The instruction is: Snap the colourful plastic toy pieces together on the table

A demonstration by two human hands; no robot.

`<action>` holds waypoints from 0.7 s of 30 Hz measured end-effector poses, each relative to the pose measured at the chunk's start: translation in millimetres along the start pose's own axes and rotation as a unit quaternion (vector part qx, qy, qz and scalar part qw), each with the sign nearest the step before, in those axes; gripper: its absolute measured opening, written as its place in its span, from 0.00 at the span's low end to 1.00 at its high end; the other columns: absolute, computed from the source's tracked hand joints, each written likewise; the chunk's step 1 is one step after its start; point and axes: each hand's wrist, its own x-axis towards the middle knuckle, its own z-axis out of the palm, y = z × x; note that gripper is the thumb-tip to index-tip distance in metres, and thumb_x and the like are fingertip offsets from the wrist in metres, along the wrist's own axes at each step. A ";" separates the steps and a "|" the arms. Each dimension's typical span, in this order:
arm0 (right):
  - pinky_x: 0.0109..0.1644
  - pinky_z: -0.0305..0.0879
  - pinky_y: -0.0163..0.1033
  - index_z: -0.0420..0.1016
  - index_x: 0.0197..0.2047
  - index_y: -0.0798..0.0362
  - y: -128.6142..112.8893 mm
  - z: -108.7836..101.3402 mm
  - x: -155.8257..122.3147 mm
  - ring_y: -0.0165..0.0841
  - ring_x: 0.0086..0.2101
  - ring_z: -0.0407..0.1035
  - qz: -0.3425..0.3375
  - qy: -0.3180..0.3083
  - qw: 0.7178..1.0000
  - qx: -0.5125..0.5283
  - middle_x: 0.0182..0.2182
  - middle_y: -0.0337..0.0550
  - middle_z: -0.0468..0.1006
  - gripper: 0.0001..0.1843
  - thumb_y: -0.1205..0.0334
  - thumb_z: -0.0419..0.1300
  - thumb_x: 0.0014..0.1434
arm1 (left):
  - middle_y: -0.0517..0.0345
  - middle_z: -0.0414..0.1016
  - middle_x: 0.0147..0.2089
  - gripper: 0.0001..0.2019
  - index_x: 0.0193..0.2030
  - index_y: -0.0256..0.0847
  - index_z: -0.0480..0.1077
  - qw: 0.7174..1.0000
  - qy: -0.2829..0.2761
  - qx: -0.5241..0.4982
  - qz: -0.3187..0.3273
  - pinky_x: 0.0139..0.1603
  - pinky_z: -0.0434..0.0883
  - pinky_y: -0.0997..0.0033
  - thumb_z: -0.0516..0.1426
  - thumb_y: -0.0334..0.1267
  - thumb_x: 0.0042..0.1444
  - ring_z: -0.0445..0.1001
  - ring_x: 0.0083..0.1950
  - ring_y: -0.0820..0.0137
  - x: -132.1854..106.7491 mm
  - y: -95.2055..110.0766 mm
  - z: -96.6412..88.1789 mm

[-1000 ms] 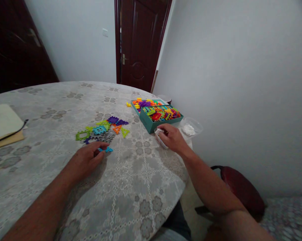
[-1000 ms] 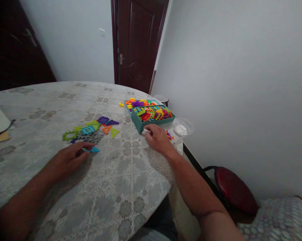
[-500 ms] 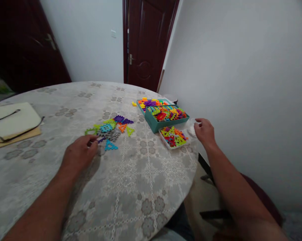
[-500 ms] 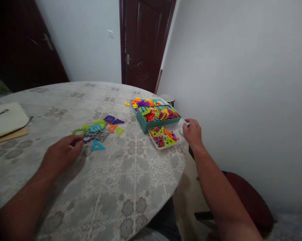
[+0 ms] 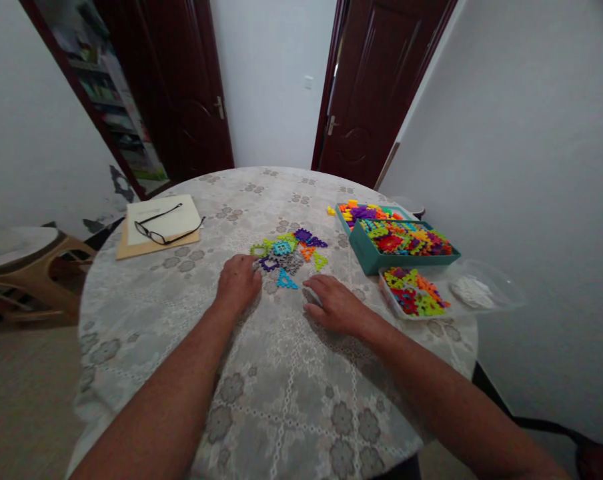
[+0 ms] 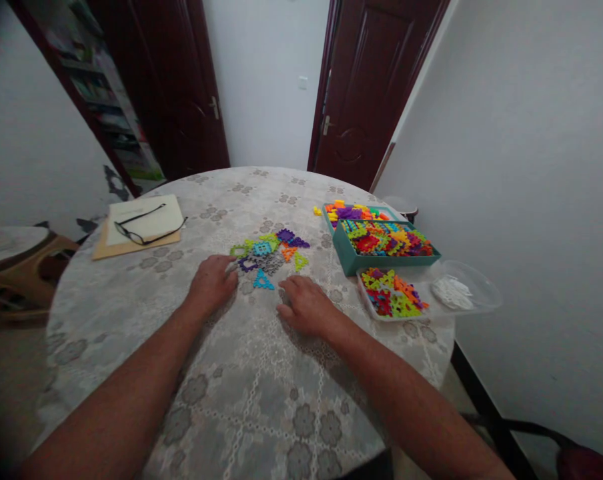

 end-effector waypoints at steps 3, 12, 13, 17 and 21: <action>0.64 0.64 0.50 0.75 0.60 0.56 -9.5 15.6 23.8 0.45 0.56 0.70 0.028 0.029 0.999 -0.022 0.55 0.57 0.78 0.19 0.55 0.60 0.71 | 0.41 0.77 0.58 0.20 0.60 0.38 0.76 1.000 0.005 0.028 -0.008 0.65 0.70 0.50 0.56 0.37 0.62 0.73 0.62 0.50 -1.8 -0.4 0.2; 0.57 0.66 0.50 0.78 0.48 0.53 -17.7 46.9 53.3 0.47 0.50 0.68 0.066 0.095 0.991 -0.063 0.47 0.55 0.77 0.15 0.50 0.63 0.68 | 0.43 0.80 0.54 0.17 0.55 0.40 0.78 0.999 -0.012 0.037 -0.010 0.64 0.70 0.51 0.55 0.34 0.62 0.75 0.60 0.52 -1.0 -0.3 -1.0; 0.56 0.66 0.49 0.78 0.47 0.53 -16.7 48.9 52.9 0.47 0.50 0.68 0.059 0.098 0.992 -0.059 0.46 0.55 0.77 0.13 0.52 0.62 0.69 | 0.43 0.80 0.54 0.18 0.55 0.40 0.78 1.000 -0.010 0.023 -0.009 0.65 0.70 0.52 0.54 0.32 0.62 0.75 0.60 0.53 0.2 -1.6 -2.8; 0.54 0.66 0.47 0.76 0.46 0.53 -10.4 52.0 49.6 0.44 0.48 0.69 0.053 0.124 0.991 -0.013 0.44 0.52 0.77 0.09 0.59 0.62 0.66 | 0.45 0.81 0.54 0.21 0.55 0.38 0.78 0.999 0.006 -0.028 -0.030 0.67 0.70 0.54 0.50 0.26 0.60 0.76 0.59 0.56 5.2 -10.4 -12.7; 0.49 0.66 0.42 0.75 0.44 0.51 -2.2 51.9 47.4 0.40 0.42 0.70 0.045 0.131 0.988 0.062 0.40 0.46 0.78 0.05 0.66 0.60 0.64 | 0.47 0.82 0.55 0.21 0.55 0.39 0.78 0.998 0.006 -0.048 -0.038 0.68 0.69 0.54 0.50 0.26 0.60 0.77 0.60 0.57 5.8 -15.0 -14.6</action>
